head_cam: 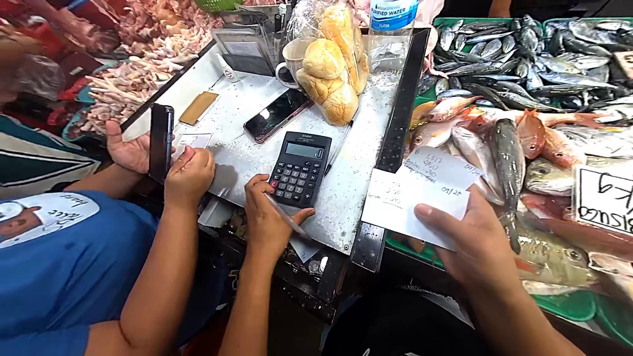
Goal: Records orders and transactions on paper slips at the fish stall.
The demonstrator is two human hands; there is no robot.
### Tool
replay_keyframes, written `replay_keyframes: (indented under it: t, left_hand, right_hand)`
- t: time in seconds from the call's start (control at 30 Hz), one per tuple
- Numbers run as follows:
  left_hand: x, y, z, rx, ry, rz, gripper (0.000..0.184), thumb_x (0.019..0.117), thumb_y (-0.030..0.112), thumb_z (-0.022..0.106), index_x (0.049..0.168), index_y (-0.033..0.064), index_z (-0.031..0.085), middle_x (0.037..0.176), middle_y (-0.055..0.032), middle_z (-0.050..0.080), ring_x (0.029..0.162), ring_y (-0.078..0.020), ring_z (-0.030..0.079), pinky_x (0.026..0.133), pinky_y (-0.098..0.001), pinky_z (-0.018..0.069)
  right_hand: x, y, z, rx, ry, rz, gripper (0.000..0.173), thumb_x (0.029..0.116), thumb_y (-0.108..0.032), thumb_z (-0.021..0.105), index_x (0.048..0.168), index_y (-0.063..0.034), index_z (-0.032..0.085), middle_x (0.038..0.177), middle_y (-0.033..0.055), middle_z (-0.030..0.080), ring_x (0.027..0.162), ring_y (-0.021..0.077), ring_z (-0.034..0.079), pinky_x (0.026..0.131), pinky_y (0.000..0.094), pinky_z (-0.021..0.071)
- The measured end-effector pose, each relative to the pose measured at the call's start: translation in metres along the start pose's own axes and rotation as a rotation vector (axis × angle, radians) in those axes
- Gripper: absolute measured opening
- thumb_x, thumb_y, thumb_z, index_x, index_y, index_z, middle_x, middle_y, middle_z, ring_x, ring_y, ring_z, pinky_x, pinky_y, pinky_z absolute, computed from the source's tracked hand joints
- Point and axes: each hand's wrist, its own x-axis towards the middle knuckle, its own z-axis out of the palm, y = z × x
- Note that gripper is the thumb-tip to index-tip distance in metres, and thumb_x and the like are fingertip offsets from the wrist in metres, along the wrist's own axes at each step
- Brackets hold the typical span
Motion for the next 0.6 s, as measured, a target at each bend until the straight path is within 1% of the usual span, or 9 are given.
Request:
replay_keyframes:
  t: [0.1,0.17,0.23,0.27,0.3,0.37,0.43,0.53,0.6]
  left_hand:
    - [-0.009,0.013,0.007,0.062,0.048,-0.013,0.085,0.0628,0.05,0.089,0.11,-0.0109,0.055,0.139,-0.0335,0.052,0.121,-0.0507,0.056,0.099,-0.0647,0.0423]
    - [-0.015,0.012,0.006,0.049,0.086,0.014,0.076,0.0746,0.055,0.08,0.108,-0.0086,0.056,0.137,-0.0306,0.055,0.124,-0.0481,0.056,0.101,-0.064,0.0404]
    - [-0.02,0.005,0.003,0.041,0.137,0.092,0.063,0.0937,0.062,0.058,0.106,0.0002,0.055,0.132,-0.0228,0.062,0.132,-0.0429,0.052,0.108,-0.0614,0.0346]
    - [-0.021,0.002,0.003,0.049,0.161,0.119,0.06,0.1005,0.064,0.043,0.106,0.0054,0.055,0.128,-0.0164,0.066,0.135,-0.04,0.05,0.111,-0.0599,0.032]
    - [-0.022,-0.001,0.002,0.036,0.173,0.125,0.06,0.1034,0.064,0.033,0.108,0.0092,0.055,0.124,-0.0109,0.069,0.137,-0.0364,0.048,0.114,-0.0572,0.0283]
    - [-0.023,-0.006,0.004,-0.023,0.191,0.141,0.06,0.1052,0.061,0.03,0.11,0.01,0.062,0.116,-0.0071,0.073,0.138,-0.0328,0.047,0.119,-0.0524,0.0239]
    - [-0.022,-0.01,0.005,-0.027,0.187,0.188,0.051,0.1078,0.053,0.033,0.107,0.0111,0.062,0.115,-0.0051,0.074,0.138,-0.0306,0.048,0.119,-0.0495,0.0247]
    - [-0.02,-0.009,0.006,0.001,0.19,0.232,0.037,0.1086,0.047,0.037,0.103,0.0142,0.053,0.114,-0.0032,0.07,0.134,-0.0269,0.048,0.116,-0.0459,0.0284]
    - [-0.02,-0.008,0.006,0.009,0.189,0.228,0.034,0.1078,0.048,0.04,0.102,0.0152,0.048,0.114,-0.0036,0.069,0.132,-0.0261,0.05,0.113,-0.0449,0.0304]
  right_hand:
    - [0.001,0.001,0.001,-0.023,0.021,-0.019,0.048,0.0814,0.014,0.058,0.123,-0.0056,0.044,0.1,-0.0021,0.073,0.087,0.0084,0.074,0.077,0.0259,0.0646]
    - [0.0,0.001,0.002,-0.07,0.038,-0.031,0.051,0.0807,0.013,0.06,0.125,-0.0066,0.043,0.101,-0.0055,0.073,0.089,0.0065,0.074,0.079,0.025,0.0644]
    - [-0.001,0.001,0.002,-0.108,0.045,-0.039,0.053,0.08,0.011,0.062,0.126,-0.0075,0.042,0.103,-0.0081,0.071,0.092,0.0048,0.073,0.081,0.0243,0.0638]
    - [-0.001,0.001,0.003,-0.11,0.04,-0.044,0.052,0.0804,0.011,0.061,0.125,-0.0083,0.042,0.103,-0.009,0.072,0.092,0.0042,0.073,0.081,0.0238,0.0636]
    - [-0.001,0.001,0.003,-0.111,0.034,-0.051,0.05,0.0807,0.012,0.061,0.123,-0.0092,0.043,0.101,-0.01,0.072,0.09,0.0036,0.073,0.081,0.0232,0.0637]
    - [-0.001,0.001,0.002,-0.112,0.019,-0.058,0.048,0.0814,0.012,0.06,0.122,-0.0088,0.043,0.101,-0.0097,0.072,0.09,0.0037,0.073,0.081,0.0233,0.0636]
    - [0.001,0.003,-0.002,-0.107,-0.014,-0.054,0.051,0.0827,0.011,0.06,0.127,-0.0045,0.041,0.106,-0.0037,0.071,0.095,0.0083,0.073,0.085,0.0281,0.0633]
    - [0.003,-0.001,-0.004,-0.144,-0.059,-0.031,0.053,0.0828,0.008,0.057,0.132,-0.0018,0.043,0.114,0.002,0.07,0.103,0.0105,0.071,0.091,0.0312,0.0606]
    - [0.002,-0.006,0.002,-0.178,-0.072,-0.025,0.047,0.0814,0.006,0.054,0.126,-0.0041,0.047,0.106,-0.002,0.071,0.096,0.0057,0.071,0.084,0.0261,0.0606]
